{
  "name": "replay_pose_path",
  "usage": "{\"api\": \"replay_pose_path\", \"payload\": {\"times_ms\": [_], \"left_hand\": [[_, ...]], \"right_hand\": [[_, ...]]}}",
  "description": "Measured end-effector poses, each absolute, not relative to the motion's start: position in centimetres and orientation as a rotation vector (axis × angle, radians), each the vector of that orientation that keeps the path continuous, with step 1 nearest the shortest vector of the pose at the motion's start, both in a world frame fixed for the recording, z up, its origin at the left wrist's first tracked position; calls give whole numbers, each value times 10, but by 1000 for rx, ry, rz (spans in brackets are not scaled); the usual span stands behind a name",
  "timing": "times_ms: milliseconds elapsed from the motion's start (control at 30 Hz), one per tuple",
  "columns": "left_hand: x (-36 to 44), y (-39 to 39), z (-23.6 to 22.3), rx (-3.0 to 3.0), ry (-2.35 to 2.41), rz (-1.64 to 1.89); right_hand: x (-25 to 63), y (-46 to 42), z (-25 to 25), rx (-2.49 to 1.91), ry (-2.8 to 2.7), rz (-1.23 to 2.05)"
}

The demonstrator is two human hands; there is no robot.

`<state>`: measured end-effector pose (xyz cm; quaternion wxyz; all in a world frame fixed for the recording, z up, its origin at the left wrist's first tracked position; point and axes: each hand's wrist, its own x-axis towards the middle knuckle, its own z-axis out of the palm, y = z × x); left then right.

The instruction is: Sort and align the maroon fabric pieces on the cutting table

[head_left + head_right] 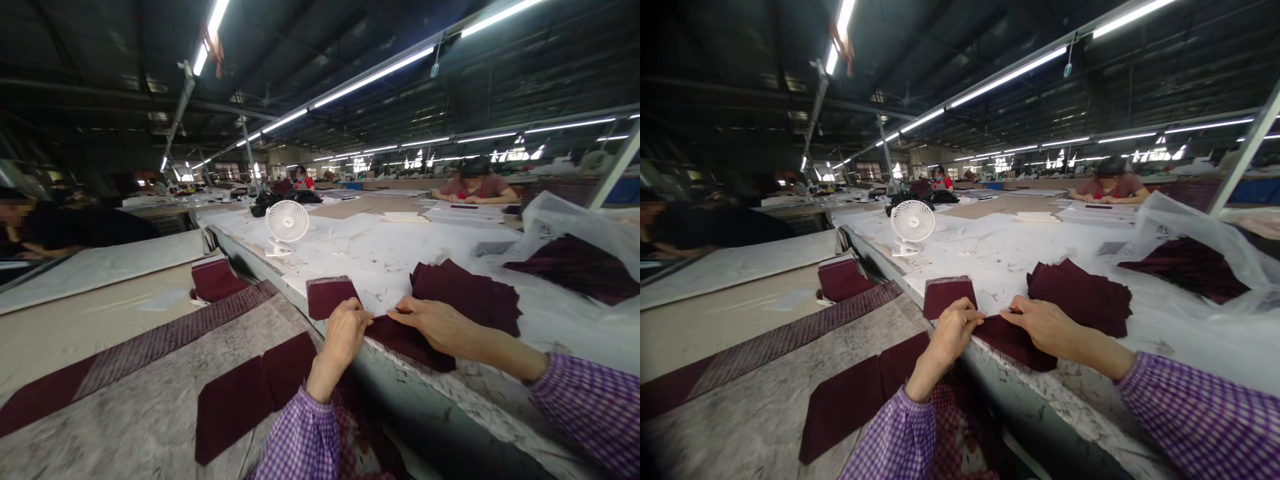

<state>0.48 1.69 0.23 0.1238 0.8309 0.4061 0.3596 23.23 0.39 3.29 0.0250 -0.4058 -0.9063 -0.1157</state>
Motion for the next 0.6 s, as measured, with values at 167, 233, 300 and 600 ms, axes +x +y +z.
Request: {"api": "replay_pose_path", "payload": {"times_ms": [167, 233, 300, 600], "left_hand": [[0, 15, 3, 2503, 1151, 1057], [-3, 14, 1, 2501, 1134, 1097], [-7, 14, -1, 2463, 1126, 1144], [-23, 16, -2, 2148, 1015, 1251]], "right_hand": [[220, 2, 44, -1200, -2902, -607], [214, 2, 51, -1204, -2934, -636], [210, 3, 55, -1201, -2976, -652], [209, 13, 51, -1026, -2991, -686]]}}
